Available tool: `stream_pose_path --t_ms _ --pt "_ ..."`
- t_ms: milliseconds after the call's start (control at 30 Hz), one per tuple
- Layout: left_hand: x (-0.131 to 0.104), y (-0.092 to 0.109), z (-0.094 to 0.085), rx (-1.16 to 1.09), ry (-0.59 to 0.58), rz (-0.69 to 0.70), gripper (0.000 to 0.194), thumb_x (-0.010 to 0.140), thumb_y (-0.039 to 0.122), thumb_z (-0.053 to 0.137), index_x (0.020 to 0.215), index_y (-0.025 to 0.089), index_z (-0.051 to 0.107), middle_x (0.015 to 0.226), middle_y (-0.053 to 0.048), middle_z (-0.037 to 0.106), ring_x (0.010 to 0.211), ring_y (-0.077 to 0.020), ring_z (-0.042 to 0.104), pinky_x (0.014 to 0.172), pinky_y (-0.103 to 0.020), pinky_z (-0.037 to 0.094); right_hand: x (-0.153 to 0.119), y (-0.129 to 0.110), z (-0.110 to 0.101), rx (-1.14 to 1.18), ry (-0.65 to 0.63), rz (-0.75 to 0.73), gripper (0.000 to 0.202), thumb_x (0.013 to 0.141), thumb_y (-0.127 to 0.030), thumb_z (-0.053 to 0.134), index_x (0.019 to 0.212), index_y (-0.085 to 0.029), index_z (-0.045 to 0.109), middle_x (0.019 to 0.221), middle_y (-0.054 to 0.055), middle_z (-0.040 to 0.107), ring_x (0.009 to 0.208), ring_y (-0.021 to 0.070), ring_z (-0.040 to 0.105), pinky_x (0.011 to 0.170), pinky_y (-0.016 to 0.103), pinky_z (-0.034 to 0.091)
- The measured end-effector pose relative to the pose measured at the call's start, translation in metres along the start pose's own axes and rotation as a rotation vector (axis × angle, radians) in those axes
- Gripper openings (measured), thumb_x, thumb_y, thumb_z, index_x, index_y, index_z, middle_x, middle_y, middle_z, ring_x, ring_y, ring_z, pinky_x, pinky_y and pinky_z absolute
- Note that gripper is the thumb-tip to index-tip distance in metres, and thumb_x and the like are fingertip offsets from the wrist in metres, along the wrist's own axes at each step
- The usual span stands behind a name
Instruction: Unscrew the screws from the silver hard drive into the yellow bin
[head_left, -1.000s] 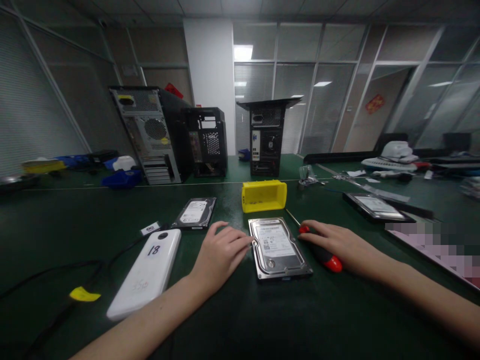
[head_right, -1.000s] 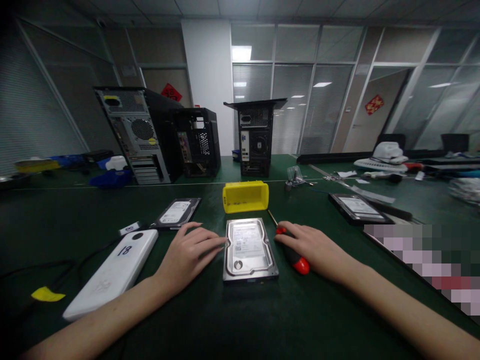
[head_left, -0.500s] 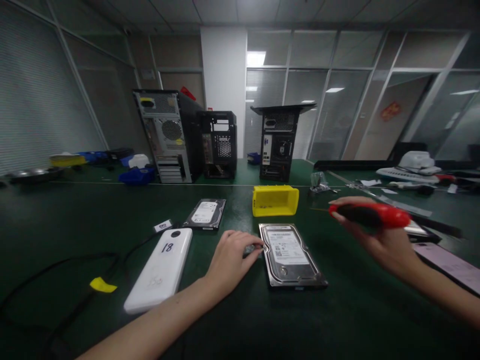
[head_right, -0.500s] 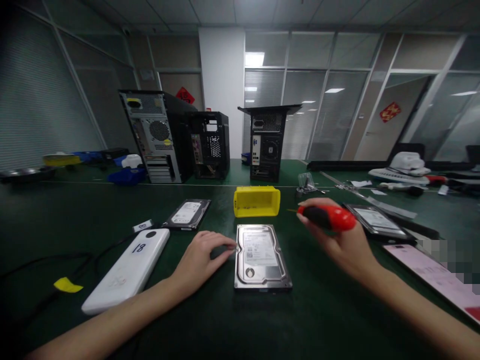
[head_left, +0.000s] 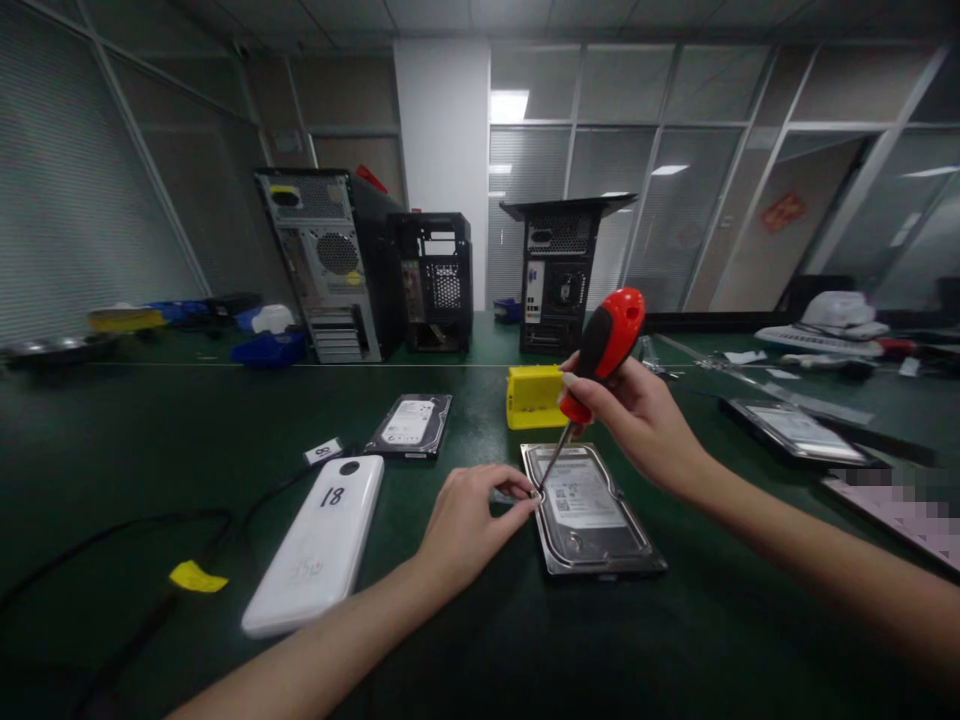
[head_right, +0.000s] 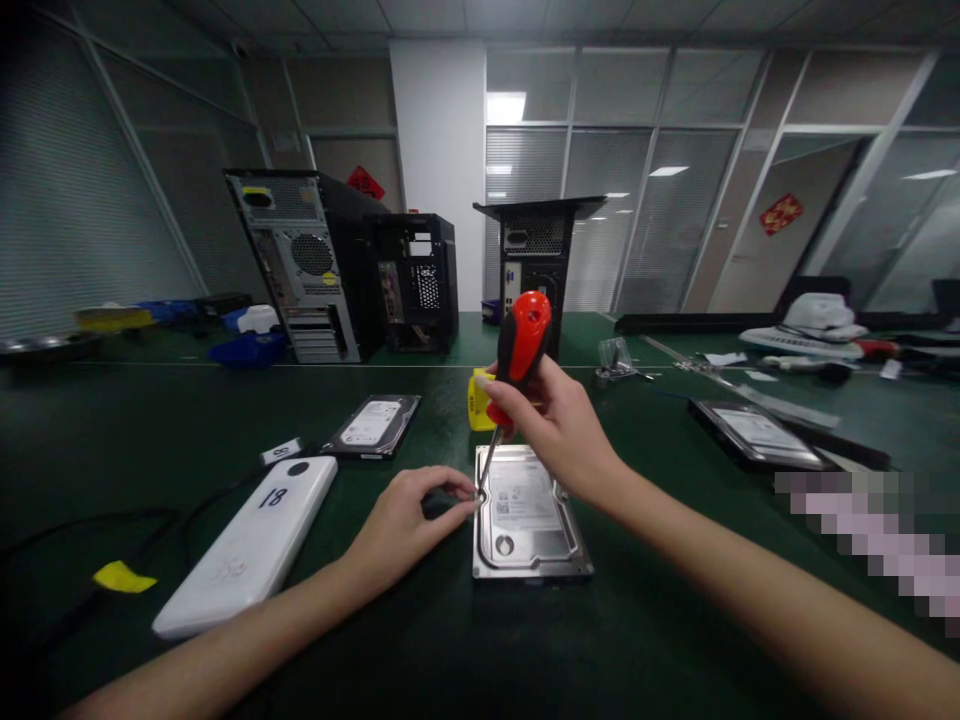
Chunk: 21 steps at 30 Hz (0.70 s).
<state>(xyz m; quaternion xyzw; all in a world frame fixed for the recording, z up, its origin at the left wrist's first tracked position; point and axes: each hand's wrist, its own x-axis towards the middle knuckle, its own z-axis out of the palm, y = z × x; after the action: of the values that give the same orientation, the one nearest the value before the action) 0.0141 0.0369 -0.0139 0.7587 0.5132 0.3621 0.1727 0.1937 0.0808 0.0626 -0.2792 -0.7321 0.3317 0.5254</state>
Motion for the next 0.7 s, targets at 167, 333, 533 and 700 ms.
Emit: stream_pose_path --t_ms 167,333,533,700 --pt "0.001 -0.001 0.0 -0.003 -0.006 -0.012 0.007 0.082 0.026 0.067 0.088 0.023 0.069 0.086 0.004 0.071 0.084 -0.018 0.065 0.081 -0.031 0.04 0.003 0.007 -0.002 0.03 -0.001 0.03 0.032 0.081 -0.041 0.064 0.102 -0.017 0.056 0.082 0.002 0.061 0.067 0.0101 0.06 0.054 0.021 0.056" --pt "0.001 0.0 -0.001 0.006 -0.003 -0.016 0.008 0.082 0.026 0.067 0.088 0.023 0.069 0.086 0.004 0.072 0.084 -0.018 0.065 0.082 -0.031 0.039 0.003 0.008 0.001 0.057 -0.01 0.036 0.031 0.081 -0.04 0.064 0.101 -0.017 0.057 0.083 0.001 0.061 0.068 0.0089 0.061 0.055 0.019 0.056" --pt "0.001 0.0 -0.001 0.03 -0.006 -0.019 0.008 0.081 0.025 0.067 0.088 0.023 0.07 0.085 0.004 0.072 0.085 -0.0187 0.064 0.082 -0.032 0.038 0.004 0.011 0.002 0.076 -0.018 0.046 0.034 0.079 -0.042 0.065 0.1 -0.016 0.058 0.082 0.001 0.063 0.067 0.0082 0.061 0.054 0.018 0.056" --pt "0.001 0.0 0.0 0.036 -0.007 -0.013 0.008 0.081 0.025 0.066 0.088 0.023 0.07 0.085 0.004 0.071 0.085 -0.0191 0.064 0.082 -0.033 0.039 0.004 0.014 0.0 0.067 -0.022 0.043 0.033 0.08 -0.042 0.065 0.101 -0.017 0.058 0.083 0.001 0.063 0.069 0.0084 0.062 0.055 0.018 0.057"
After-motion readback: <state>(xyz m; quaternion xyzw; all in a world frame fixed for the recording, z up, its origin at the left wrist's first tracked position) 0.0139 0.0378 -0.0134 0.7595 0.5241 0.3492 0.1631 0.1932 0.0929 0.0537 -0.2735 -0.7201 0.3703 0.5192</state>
